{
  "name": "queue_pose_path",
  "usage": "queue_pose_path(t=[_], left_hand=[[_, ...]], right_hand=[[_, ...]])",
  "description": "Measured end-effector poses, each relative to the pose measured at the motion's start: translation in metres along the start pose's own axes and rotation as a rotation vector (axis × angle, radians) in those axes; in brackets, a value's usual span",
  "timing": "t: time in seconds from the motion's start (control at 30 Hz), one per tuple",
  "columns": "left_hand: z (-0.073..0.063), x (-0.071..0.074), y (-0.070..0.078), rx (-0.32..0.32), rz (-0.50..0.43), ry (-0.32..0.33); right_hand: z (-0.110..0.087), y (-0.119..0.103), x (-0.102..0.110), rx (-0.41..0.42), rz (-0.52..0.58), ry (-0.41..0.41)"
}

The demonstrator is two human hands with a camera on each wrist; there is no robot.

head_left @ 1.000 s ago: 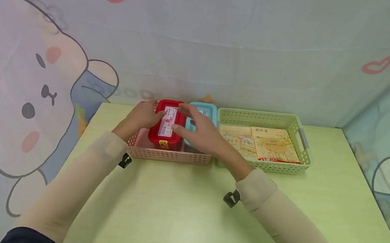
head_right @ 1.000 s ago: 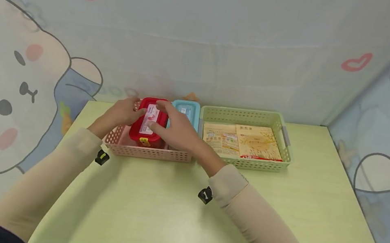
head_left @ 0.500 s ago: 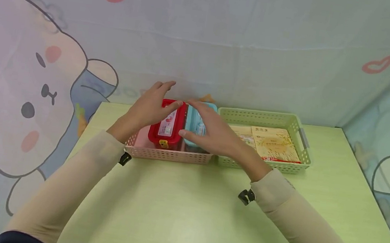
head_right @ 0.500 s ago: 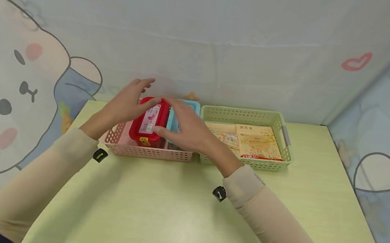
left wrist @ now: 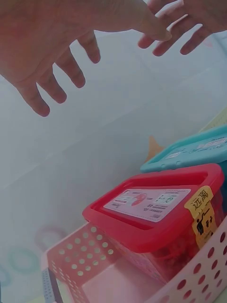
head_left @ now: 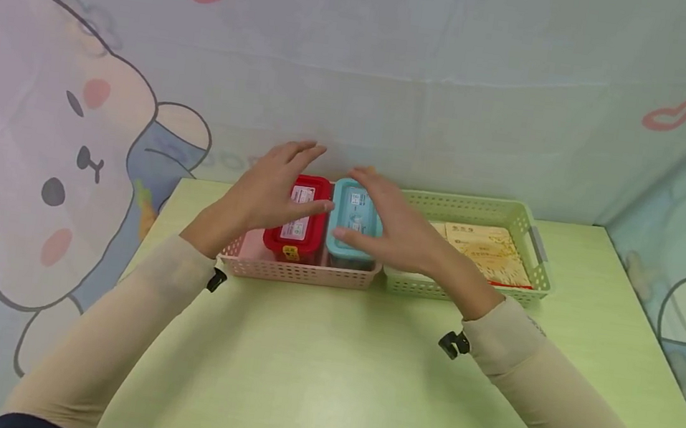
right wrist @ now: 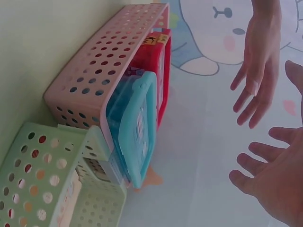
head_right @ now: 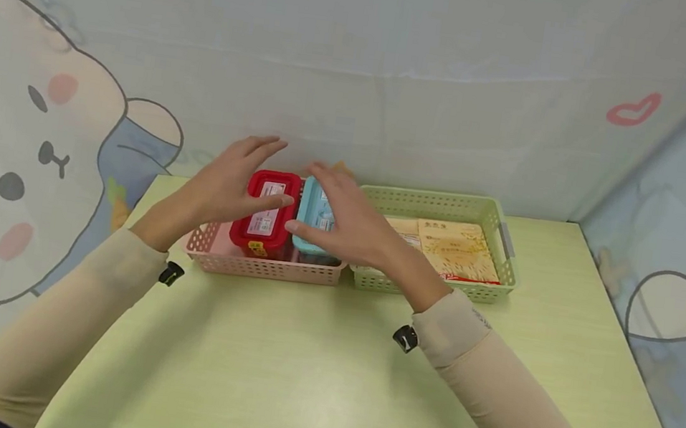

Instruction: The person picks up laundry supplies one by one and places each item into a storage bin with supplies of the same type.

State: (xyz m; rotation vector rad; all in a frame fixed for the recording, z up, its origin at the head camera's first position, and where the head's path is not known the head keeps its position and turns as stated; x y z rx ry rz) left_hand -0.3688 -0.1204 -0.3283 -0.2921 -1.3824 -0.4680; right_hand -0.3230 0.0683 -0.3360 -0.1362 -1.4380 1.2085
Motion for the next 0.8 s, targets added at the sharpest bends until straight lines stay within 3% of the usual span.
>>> queue_pose_path(t=[0.33, 0.57, 0.8], left_hand=[[-0.005, -0.003, 0.013, -0.043, 0.115, 0.065], [-0.010, -0.012, 0.016, -0.030, 0.158, 0.142], [-0.012, -0.023, 0.019, -0.010, 0.211, 0.152]], right_hand=[[-0.013, 0.003, 0.019, 0.024, -0.119, 0.035], [-0.025, 0.012, 0.035, 0.083, -0.236, 0.100], [-0.036, 0.024, 0.048, 0.115, -0.307, 0.171]])
Point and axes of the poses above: each hand's wrist, its own z-axis towards the middle knuckle, its own x-axis out of the back of the hand, y = z × x, the point moved 7 cm from there along z, towards the middle knuckle, and after that the axes turned 12 degrees about z, right-handed, at the moved point
